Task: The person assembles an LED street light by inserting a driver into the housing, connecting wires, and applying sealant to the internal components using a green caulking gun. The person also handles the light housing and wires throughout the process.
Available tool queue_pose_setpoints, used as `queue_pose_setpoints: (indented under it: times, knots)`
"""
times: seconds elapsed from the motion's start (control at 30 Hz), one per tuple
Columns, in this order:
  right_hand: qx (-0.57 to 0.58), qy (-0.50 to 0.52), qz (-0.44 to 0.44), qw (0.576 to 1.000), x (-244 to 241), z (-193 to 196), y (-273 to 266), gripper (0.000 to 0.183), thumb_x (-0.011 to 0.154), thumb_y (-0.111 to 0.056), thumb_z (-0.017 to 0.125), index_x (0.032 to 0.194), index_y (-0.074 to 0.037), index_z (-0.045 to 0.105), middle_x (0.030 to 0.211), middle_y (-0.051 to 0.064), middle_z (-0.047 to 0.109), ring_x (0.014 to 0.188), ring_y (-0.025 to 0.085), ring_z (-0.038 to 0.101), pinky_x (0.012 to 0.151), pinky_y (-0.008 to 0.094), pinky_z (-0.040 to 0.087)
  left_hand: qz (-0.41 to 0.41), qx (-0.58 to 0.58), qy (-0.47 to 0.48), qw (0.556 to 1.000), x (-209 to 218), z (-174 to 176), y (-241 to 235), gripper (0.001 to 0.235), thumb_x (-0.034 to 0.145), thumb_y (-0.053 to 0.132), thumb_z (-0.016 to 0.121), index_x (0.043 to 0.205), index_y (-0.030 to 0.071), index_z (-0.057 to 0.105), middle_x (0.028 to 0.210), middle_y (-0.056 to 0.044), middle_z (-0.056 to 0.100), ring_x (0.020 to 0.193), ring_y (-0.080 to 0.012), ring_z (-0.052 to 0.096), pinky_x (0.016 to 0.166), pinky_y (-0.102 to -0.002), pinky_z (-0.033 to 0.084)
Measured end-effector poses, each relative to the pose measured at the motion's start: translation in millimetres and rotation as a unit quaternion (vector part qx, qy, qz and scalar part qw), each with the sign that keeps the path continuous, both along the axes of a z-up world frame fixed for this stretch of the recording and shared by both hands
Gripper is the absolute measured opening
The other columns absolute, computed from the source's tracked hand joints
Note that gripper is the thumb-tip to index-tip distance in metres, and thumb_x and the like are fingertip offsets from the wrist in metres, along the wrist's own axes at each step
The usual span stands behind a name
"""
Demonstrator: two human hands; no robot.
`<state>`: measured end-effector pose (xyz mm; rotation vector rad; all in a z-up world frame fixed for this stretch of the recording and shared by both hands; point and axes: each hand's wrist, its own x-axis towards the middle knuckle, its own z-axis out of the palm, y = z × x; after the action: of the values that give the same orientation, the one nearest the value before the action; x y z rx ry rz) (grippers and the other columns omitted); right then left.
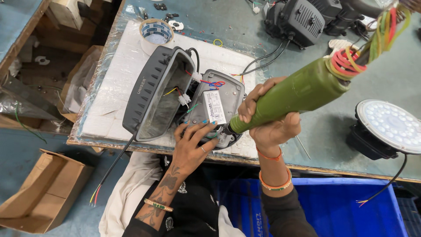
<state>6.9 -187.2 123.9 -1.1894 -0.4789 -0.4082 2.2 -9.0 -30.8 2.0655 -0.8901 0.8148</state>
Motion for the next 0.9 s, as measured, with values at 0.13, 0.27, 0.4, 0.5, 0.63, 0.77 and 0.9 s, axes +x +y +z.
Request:
queue_pose_setpoints:
  times: [0.13, 0.27, 0.4, 0.5, 0.63, 0.77, 0.9]
  knots:
    - [-0.015, -0.01, -0.028, 0.999, 1.3, 1.1, 4.6, 0.078, 0.087, -0.073, 0.064, 0.111, -0.001, 0.043, 0.067, 0.013, 0.048, 0.049, 0.018, 0.046, 0.048, 0.032, 0.044, -0.005, -0.006, -0.006, 1.0, 0.1, 1.3, 0.2, 0.025, 0.08, 0.014, 0.076, 0.103, 0.026, 0.073, 0.145, 0.003, 0.059, 0.13, -0.0203, 0.055, 0.115, -0.05, 0.031]
    - [-0.014, 0.0, -0.033, 0.999, 4.9, -1.9, 6.6, 0.085, 0.083, -0.08, 0.067, 0.108, -0.002, 0.043, 0.064, 0.012, 0.048, 0.047, 0.017, 0.046, 0.045, 0.031, 0.044, -0.011, 0.002, -0.017, 1.0, 0.6, 2.8, 1.6, 0.024, 0.083, 0.016, 0.075, 0.104, 0.025, 0.074, 0.144, 0.003, 0.061, 0.129, -0.0227, 0.055, 0.114, -0.051, 0.032]
    - [-0.013, 0.018, -0.01, 1.0, 8.8, -7.9, 9.9, 0.091, 0.078, -0.083, 0.07, 0.109, -0.003, 0.043, 0.065, 0.011, 0.048, 0.049, 0.017, 0.046, 0.047, 0.031, 0.043, -0.031, 0.014, -0.034, 0.999, 2.3, 4.2, 4.0, 0.023, 0.084, 0.018, 0.073, 0.106, 0.022, 0.075, 0.143, -0.001, 0.062, 0.127, -0.0259, 0.054, 0.114, -0.053, 0.032]
    - [-0.009, 0.012, -0.036, 0.999, 9.4, -8.5, 9.8, 0.089, 0.078, -0.082, 0.07, 0.108, -0.003, 0.043, 0.07, 0.011, 0.048, 0.049, 0.017, 0.046, 0.046, 0.031, 0.044, -0.033, 0.013, -0.042, 0.999, 4.5, 4.6, 4.7, 0.021, 0.084, 0.017, 0.073, 0.105, 0.022, 0.075, 0.142, -0.001, 0.062, 0.128, -0.0255, 0.054, 0.114, -0.054, 0.032]
    - [-0.023, 0.01, -0.043, 0.999, 8.8, -7.6, 5.6, 0.089, 0.079, -0.084, 0.067, 0.108, -0.004, 0.043, 0.069, 0.01, 0.047, 0.047, 0.017, 0.046, 0.046, 0.031, 0.044, -0.033, 0.004, -0.041, 0.999, 6.0, 0.9, 2.2, 0.018, 0.084, 0.017, 0.073, 0.102, 0.021, 0.073, 0.143, -0.001, 0.062, 0.127, -0.0249, 0.054, 0.115, -0.054, 0.032]
    - [-0.018, 0.015, -0.057, 0.998, 8.9, -5.4, 3.7, 0.09, 0.08, -0.087, 0.064, 0.109, -0.004, 0.043, 0.067, 0.01, 0.046, 0.048, 0.017, 0.046, 0.048, 0.031, 0.044, -0.034, -0.005, -0.038, 0.999, 7.0, 0.0, 1.1, 0.02, 0.082, 0.015, 0.074, 0.101, 0.022, 0.073, 0.141, 0.001, 0.062, 0.127, -0.0243, 0.055, 0.116, -0.053, 0.032]
    - [-0.023, 0.011, -0.068, 0.997, 7.6, -6.7, 2.3, 0.09, 0.081, -0.087, 0.063, 0.11, -0.004, 0.043, 0.067, 0.009, 0.045, 0.048, 0.017, 0.045, 0.048, 0.032, 0.043, -0.026, -0.006, -0.029, 0.999, 5.4, 9.8, 2.0, 0.021, 0.081, 0.012, 0.074, 0.1, 0.02, 0.072, 0.141, 0.001, 0.062, 0.128, -0.0234, 0.055, 0.117, -0.052, 0.033]
